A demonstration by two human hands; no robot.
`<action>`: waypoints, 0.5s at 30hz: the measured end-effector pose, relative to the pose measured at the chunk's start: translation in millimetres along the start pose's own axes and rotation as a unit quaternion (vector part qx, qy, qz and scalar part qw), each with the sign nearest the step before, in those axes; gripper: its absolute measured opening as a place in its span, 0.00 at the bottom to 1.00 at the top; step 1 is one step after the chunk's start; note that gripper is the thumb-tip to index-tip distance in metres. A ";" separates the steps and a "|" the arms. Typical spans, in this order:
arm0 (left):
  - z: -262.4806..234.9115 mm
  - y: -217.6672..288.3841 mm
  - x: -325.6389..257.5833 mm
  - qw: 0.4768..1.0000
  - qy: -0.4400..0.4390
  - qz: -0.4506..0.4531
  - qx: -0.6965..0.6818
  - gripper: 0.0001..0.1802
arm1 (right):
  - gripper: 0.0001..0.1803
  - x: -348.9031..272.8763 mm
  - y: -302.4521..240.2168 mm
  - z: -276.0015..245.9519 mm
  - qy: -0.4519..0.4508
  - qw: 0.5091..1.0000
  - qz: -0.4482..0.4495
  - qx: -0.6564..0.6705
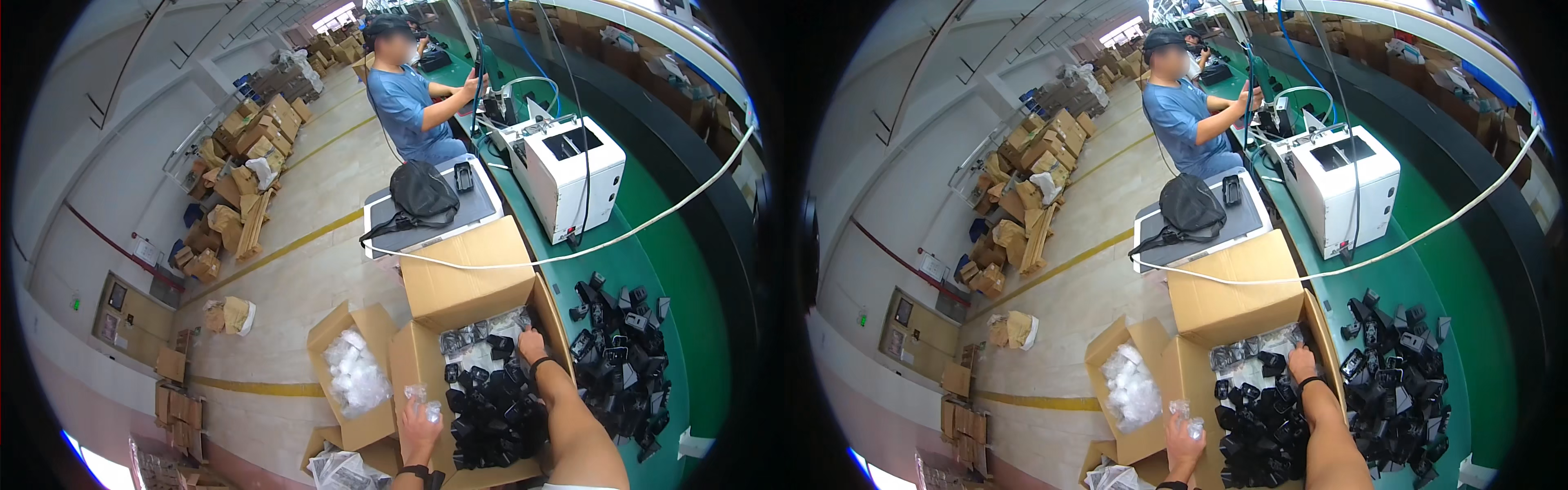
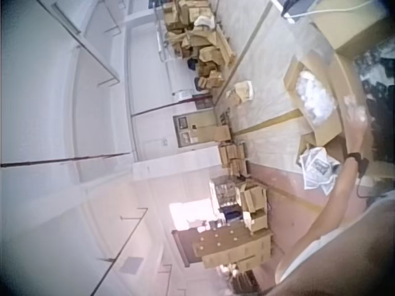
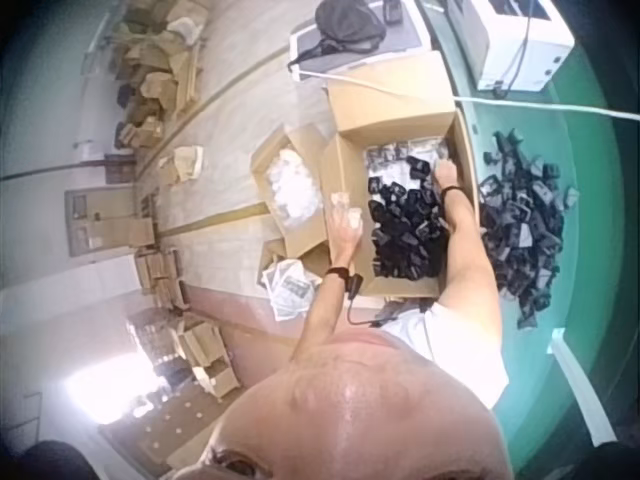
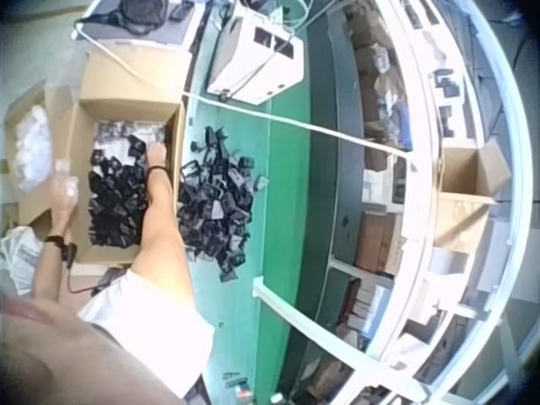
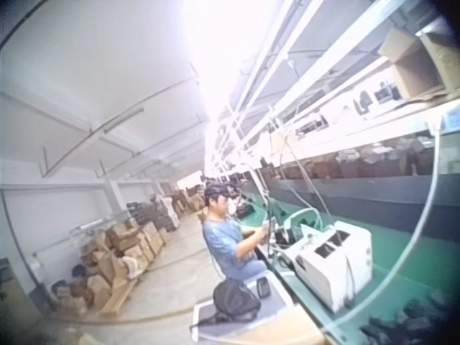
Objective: The person unpacks small black electronic components from a cardboard box, places them on a green workbench, and then repacks them into individual plastic bags. The person handles the components one at a time, arranging them in the box and on the table.
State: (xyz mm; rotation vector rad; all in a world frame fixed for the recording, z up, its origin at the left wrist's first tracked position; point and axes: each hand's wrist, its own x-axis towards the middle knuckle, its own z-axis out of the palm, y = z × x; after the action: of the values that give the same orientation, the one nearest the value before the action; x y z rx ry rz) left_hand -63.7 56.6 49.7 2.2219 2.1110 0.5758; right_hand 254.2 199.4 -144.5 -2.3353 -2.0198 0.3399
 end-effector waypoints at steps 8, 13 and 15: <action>-6.0 5.0 2.3 1.000 0.001 -0.011 -0.004 0.21 | 0.14 -22.7 -34.1 -75.1 -0.195 0.958 -0.061 0.202; -4.0 4.4 5.1 1.000 0.009 -0.009 -0.017 0.21 | 0.18 -4.3 -20.1 -31.9 -0.234 0.769 -0.019 0.594; 6.0 8.3 12.5 1.000 0.009 0.007 -0.027 0.21 | 0.17 18.8 7.2 -16.4 -0.076 0.770 0.081 0.628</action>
State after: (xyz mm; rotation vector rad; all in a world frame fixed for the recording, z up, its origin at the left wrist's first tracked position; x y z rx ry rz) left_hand -53.8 69.5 49.4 2.2130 2.0644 0.6483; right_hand 266.7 218.6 -132.4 -1.5289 -0.9316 1.3762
